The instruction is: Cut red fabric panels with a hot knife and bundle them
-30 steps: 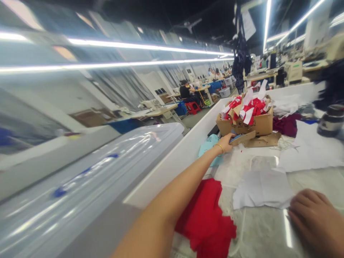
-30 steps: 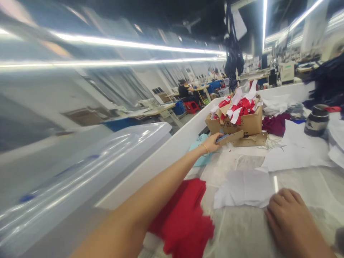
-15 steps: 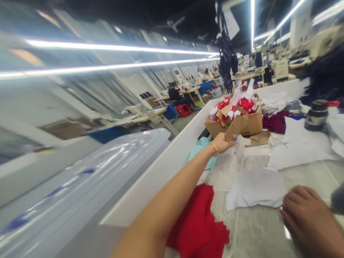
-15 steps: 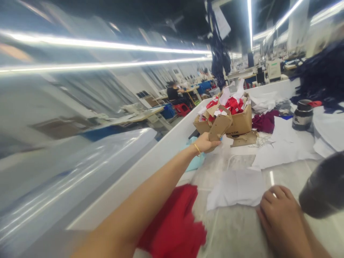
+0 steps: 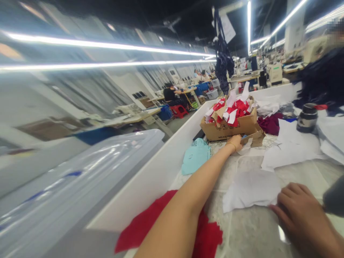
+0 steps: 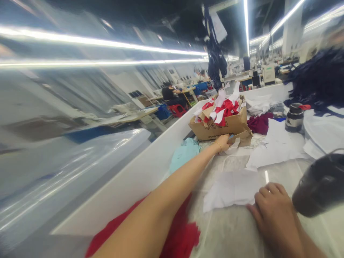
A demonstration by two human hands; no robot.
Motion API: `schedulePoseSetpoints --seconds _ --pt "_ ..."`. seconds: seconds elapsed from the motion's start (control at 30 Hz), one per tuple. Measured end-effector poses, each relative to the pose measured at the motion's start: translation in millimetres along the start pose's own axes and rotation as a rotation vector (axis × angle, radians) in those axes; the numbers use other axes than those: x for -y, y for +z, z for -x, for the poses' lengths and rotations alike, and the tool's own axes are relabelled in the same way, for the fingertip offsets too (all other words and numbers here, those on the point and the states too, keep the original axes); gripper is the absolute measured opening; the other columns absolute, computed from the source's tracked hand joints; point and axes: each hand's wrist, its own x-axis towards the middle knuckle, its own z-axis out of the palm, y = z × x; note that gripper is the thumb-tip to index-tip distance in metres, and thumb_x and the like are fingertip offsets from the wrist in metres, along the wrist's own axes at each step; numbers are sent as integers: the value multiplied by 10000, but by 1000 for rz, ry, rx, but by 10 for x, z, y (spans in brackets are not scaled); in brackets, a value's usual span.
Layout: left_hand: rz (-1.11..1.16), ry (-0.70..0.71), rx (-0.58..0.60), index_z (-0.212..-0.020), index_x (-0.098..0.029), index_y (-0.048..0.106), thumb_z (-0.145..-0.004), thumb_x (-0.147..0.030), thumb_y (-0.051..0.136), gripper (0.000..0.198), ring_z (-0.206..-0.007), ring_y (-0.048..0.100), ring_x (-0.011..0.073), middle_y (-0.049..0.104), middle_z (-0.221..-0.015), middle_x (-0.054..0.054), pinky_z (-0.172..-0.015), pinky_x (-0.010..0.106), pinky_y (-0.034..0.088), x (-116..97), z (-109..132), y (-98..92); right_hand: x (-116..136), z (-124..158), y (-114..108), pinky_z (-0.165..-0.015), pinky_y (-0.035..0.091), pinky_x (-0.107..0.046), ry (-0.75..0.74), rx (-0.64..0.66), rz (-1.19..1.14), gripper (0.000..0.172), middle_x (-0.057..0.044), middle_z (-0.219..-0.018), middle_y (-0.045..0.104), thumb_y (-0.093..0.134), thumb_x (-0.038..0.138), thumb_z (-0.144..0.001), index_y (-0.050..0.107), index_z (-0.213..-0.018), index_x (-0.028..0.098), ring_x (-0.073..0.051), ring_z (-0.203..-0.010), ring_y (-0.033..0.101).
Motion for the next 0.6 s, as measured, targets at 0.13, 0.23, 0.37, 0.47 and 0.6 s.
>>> schedulePoseSetpoints --seconds 0.13,0.23,0.37,0.47,0.6 --pt "165 -27 -40 -1239 -170 625 -965 -364 680 340 -1101 652 264 633 -1258 81 -910 438 578 -76 149 -185 -17 5 -10 -697 400 -350 30 21 18 289 -15 -635 618 582 226 -943 562 -655 212 -203 -633 576" --pt "355 -17 -56 -1184 -141 648 -976 -385 663 321 -1027 677 247 665 -1192 70 -871 424 594 -121 417 -347 -35 -1 1 -688 399 -354 50 -23 9 300 -23 -655 622 521 219 -972 556 -674 211 -213 -658 575" --pt "635 -11 -89 -1083 -124 703 -868 -484 764 423 -915 725 238 743 -1000 86 -804 370 611 -198 835 -454 -51 -96 -24 -708 459 -346 58 -165 -118 231 -44 -767 686 468 241 -1014 622 -848 198 -217 -758 613" --pt "807 -28 -102 -964 -127 746 -713 -524 849 480 -887 744 271 773 -904 101 -761 337 613 -265 1097 -438 0 -240 -94 -724 515 -309 19 -259 -215 158 -42 -832 713 504 197 -1005 652 -952 188 -189 -790 646" --pt "932 -58 -126 -841 -143 755 -580 -426 914 417 -844 746 292 782 -855 104 -674 329 608 -352 1353 -319 177 -446 -146 -712 542 -282 -29 -301 -240 163 -48 -887 722 521 191 -999 681 -1027 183 -174 -789 670"
